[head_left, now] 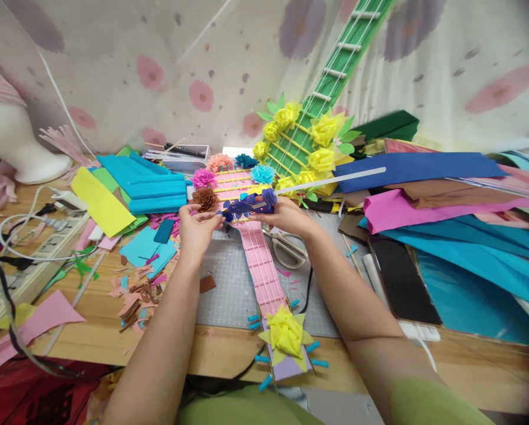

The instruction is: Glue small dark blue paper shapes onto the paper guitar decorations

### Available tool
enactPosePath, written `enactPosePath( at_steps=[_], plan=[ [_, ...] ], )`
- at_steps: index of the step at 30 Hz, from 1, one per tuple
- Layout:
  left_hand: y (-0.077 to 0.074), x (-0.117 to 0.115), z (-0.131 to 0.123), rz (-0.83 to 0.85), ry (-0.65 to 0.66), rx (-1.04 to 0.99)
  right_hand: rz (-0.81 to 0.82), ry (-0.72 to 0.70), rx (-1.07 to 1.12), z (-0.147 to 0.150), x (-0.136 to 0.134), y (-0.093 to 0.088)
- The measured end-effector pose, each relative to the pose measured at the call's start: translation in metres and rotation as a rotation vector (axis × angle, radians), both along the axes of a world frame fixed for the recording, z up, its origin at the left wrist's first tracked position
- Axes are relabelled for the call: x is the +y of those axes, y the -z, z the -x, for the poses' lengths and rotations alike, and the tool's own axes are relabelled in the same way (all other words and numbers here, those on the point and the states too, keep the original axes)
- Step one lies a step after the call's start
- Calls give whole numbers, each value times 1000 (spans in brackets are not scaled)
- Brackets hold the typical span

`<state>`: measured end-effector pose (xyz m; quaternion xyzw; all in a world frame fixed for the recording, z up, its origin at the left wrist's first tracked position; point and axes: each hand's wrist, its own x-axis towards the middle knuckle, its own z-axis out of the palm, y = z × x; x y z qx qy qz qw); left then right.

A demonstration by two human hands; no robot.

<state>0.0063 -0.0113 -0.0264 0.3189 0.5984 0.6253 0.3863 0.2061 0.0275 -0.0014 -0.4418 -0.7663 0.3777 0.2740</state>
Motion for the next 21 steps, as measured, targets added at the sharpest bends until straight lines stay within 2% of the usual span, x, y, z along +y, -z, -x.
enactPosePath(
  at_steps=[8, 16, 21],
  plan=[
    [1, -1, 0, 9, 8, 22, -3, -29, 12, 2, -2, -2],
    [-5, -3, -2, 67, -12, 37, 4, 10, 32, 0, 0, -2],
    [-2, -1, -3, 27, -5, 16, -4, 6, 10, 1, -2, -4]
  ],
)
